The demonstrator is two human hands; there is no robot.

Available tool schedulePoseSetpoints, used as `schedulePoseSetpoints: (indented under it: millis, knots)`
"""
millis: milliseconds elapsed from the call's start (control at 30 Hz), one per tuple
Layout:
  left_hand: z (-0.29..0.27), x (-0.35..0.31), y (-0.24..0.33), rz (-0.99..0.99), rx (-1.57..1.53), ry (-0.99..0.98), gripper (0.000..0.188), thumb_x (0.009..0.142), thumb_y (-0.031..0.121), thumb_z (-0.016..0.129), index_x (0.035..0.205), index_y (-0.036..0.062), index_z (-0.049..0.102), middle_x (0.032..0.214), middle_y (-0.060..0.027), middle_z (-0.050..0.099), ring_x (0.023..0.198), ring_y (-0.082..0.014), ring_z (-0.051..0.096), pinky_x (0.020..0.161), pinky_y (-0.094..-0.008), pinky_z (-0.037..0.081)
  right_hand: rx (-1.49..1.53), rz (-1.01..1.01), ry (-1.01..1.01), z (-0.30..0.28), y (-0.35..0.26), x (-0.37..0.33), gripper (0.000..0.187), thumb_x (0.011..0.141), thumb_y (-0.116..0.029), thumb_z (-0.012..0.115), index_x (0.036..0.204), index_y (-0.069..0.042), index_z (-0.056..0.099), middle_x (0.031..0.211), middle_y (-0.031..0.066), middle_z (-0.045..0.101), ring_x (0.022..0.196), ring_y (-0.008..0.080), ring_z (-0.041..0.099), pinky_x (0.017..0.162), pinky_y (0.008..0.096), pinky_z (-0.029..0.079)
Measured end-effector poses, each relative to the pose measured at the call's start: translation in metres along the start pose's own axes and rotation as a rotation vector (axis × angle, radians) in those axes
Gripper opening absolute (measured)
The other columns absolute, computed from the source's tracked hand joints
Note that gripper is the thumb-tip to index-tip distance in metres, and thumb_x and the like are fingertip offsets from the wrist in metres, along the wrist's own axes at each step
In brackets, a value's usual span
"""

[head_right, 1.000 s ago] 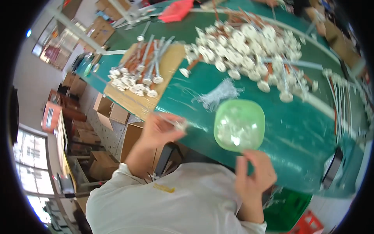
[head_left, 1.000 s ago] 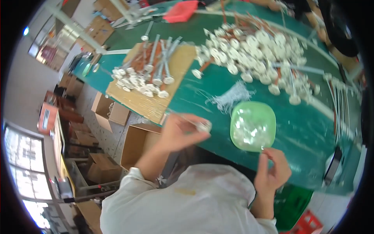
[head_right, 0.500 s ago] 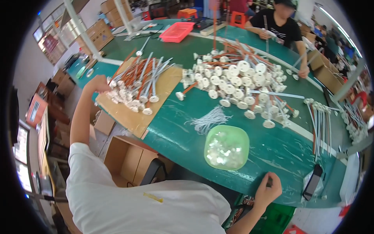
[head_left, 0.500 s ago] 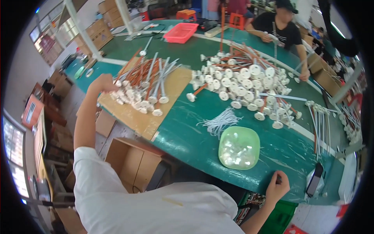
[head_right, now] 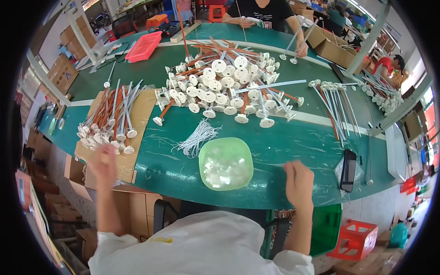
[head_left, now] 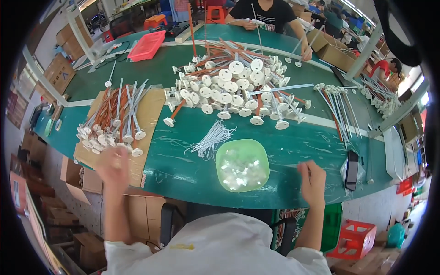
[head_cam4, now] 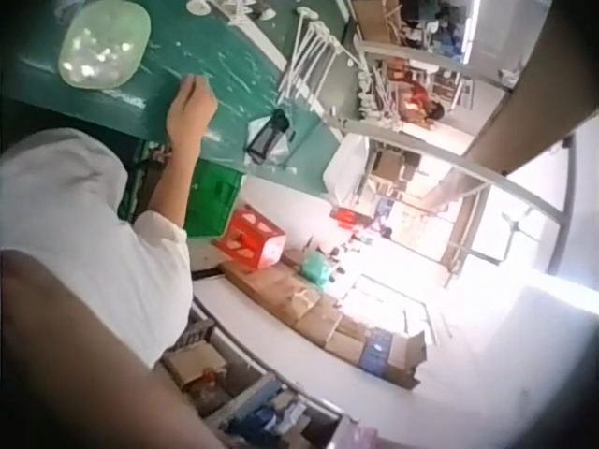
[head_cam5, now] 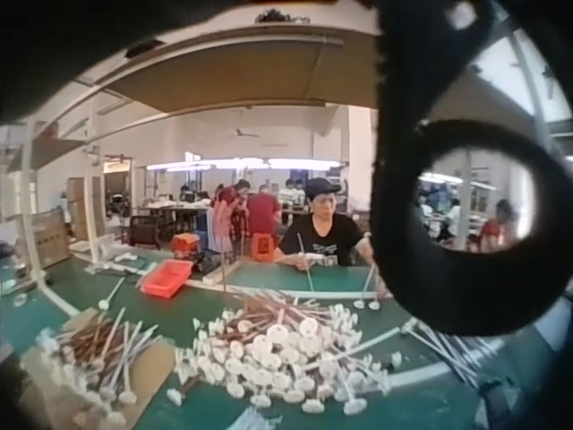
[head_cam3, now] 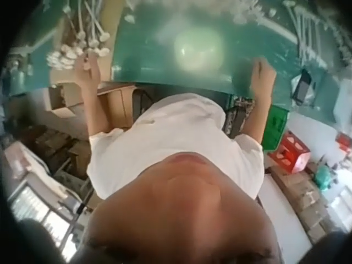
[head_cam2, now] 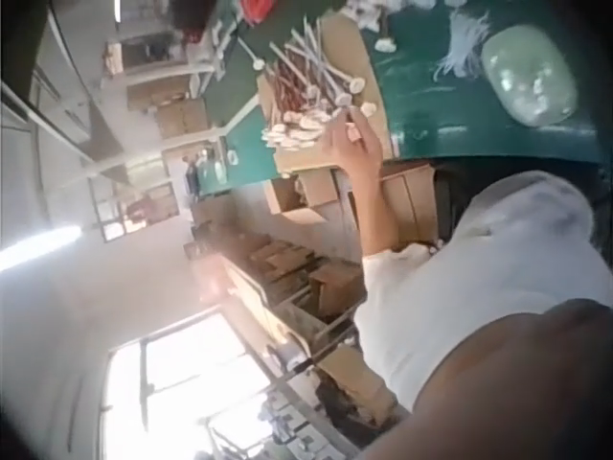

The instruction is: Assembling electronic LED strips by attaching them to plastic bases and organizing the completed parts.

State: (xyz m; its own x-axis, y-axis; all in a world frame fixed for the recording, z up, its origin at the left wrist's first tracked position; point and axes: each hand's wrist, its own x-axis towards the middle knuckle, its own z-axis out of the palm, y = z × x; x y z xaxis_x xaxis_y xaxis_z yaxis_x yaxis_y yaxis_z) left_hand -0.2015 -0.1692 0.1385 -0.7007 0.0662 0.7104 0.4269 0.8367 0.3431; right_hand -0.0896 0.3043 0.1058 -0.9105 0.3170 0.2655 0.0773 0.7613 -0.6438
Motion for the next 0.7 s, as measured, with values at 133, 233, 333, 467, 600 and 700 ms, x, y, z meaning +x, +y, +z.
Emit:
schedulePoseSetpoints:
  millis: [133, 233, 333, 467, 600, 700]
  knots:
    - [0.074, -0.080, 0.047, -0.201, -0.335, -0.120, 0.018, 0.092, 0.005, 0.053, 0.077, -0.0017, 0.061, 0.067, -0.0105, 0.064, 0.060, -0.0213, 0.063, 0.057, -0.0314, 0.048, 0.039, -0.286, 0.029, -0.001, -0.050, 0.060, 0.010, 0.085, -0.006, 0.064, 0.083, 0.003, 0.061, 0.076, 0.0116, 0.066, 0.066, 0.0195, 0.064, 0.063, 0.0301, 0.051]
    - [0.090, -0.089, 0.048, -0.125, -0.300, -0.137, 0.019, 0.091, 0.003, 0.053, 0.074, -0.0024, 0.060, 0.065, -0.0109, 0.064, 0.056, -0.0220, 0.062, 0.054, -0.0306, 0.047, 0.018, -0.299, 0.016, -0.001, -0.050, 0.115, 0.009, 0.083, -0.006, 0.066, 0.086, 0.002, 0.066, 0.078, 0.0116, 0.068, 0.066, 0.0194, 0.065, 0.061, 0.0300, 0.051]
    - [0.080, -0.091, 0.048, -0.041, -0.254, -0.095, 0.019, 0.089, 0.001, 0.055, 0.071, -0.0026, 0.060, 0.062, -0.0112, 0.062, 0.053, -0.0232, 0.060, 0.051, -0.0311, 0.045, -0.034, -0.326, -0.012, 0.014, -0.059, 0.166, 0.013, 0.082, -0.011, 0.068, 0.088, 0.001, 0.068, 0.077, 0.0125, 0.068, 0.065, 0.0200, 0.065, 0.064, 0.0295, 0.052]
    - [0.095, -0.087, 0.044, -0.063, -0.311, -0.069, 0.013, 0.081, -0.003, 0.060, 0.069, -0.0002, 0.056, 0.060, -0.0131, 0.056, 0.050, -0.0291, 0.054, 0.047, -0.0358, 0.040, -0.232, -0.254, 0.029, 0.077, -0.045, 0.244, 0.025, 0.078, -0.025, 0.070, 0.086, -0.001, 0.070, 0.076, 0.0156, 0.068, 0.069, 0.0285, 0.067, 0.069, 0.0356, 0.053]
    - [0.095, -0.088, 0.047, -0.053, -0.297, -0.081, 0.013, 0.081, -0.002, 0.060, 0.069, -0.0004, 0.057, 0.059, -0.0131, 0.056, 0.050, -0.0301, 0.055, 0.048, -0.0365, 0.040, -0.251, -0.144, -0.066, 0.102, -0.028, 0.273, 0.029, 0.076, -0.030, 0.070, 0.082, -0.002, 0.071, 0.075, 0.0175, 0.068, 0.073, 0.0355, 0.066, 0.071, 0.0412, 0.053]
    - [0.093, -0.090, 0.048, -0.071, -0.295, -0.079, 0.012, 0.081, -0.001, 0.061, 0.069, -0.0002, 0.057, 0.059, -0.0126, 0.057, 0.050, -0.0291, 0.055, 0.048, -0.0361, 0.041, -0.213, -0.240, 0.060, 0.089, -0.025, 0.266, 0.025, 0.075, -0.028, 0.066, 0.080, -0.005, 0.073, 0.075, 0.0166, 0.067, 0.071, 0.0339, 0.066, 0.070, 0.0403, 0.054]
